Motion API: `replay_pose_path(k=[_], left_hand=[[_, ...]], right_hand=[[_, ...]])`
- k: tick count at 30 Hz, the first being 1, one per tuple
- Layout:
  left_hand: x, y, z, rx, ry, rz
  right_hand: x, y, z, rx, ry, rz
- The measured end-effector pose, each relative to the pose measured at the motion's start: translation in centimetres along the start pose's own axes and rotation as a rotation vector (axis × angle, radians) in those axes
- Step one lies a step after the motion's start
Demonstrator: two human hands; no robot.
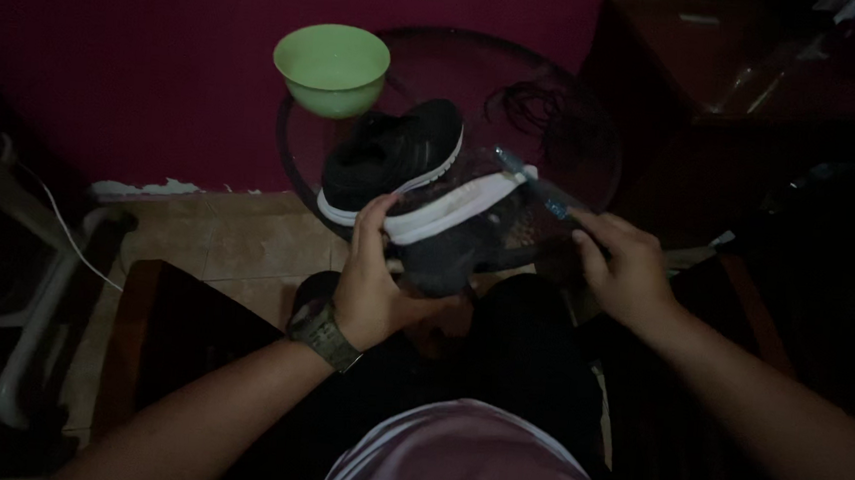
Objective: The person scrubs a black and white sneaker with a toothbrush, focusing on the upper, sole, and heel areas. The person holds the shoe with one hand and scrubs with the other, occasionally rotating the shoe to access different surfaces.
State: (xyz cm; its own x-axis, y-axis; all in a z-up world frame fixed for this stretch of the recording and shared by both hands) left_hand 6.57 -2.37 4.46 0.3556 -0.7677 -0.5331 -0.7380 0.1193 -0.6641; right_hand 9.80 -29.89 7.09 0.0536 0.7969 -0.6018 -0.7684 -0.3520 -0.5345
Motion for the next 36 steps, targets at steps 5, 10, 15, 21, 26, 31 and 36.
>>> replay_pose_path(k=[5,10,15,21,26,31,36], left_hand=[[0.0,0.1,-0.8,-0.021,0.004,-0.006],[0.2,-0.1,-0.9,-0.078,0.086,0.044],[-0.4,-0.2,0.0,-0.088,0.031,0.022],[0.5,0.0,0.1,-0.067,0.093,0.094],[-0.3,0.0,0.4,-0.078,0.036,0.061],[-1.0,-0.6,0.0,-0.007,-0.023,0.016],[-0.3,0.3,-0.6,0.087,-0.031,0.027]], right_hand=[[1.6,3.1,5.3,-0.416,-0.039,0.139],[3.1,2.9,3.6,-0.416,0.131,0.232],[-0.8,0.6,2.0,-0.257,0.144,0.002],[-0.2,1.8,4.9,-0.413,0.074,0.097],[0.7,0.9,2.6,-0.339,0.220,0.165],[-1.6,-0.3,1.8,-0.311,0.159,-0.029],[2.3,2.8,2.6,-0.414,0.008,0.214]])
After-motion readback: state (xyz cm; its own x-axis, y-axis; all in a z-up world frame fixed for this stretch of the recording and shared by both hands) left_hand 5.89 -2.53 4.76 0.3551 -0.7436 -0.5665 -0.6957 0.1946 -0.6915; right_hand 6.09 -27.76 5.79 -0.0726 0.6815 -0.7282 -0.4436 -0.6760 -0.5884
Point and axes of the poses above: each hand's wrist, its own y-axis away from the middle knuckle, its own x-axis out of the palm, z = x × y, the point moved 9 cm from there along -y, towards the middle knuckle, and after that the axes turned 13 degrees about -y, right-handed, at the moved point
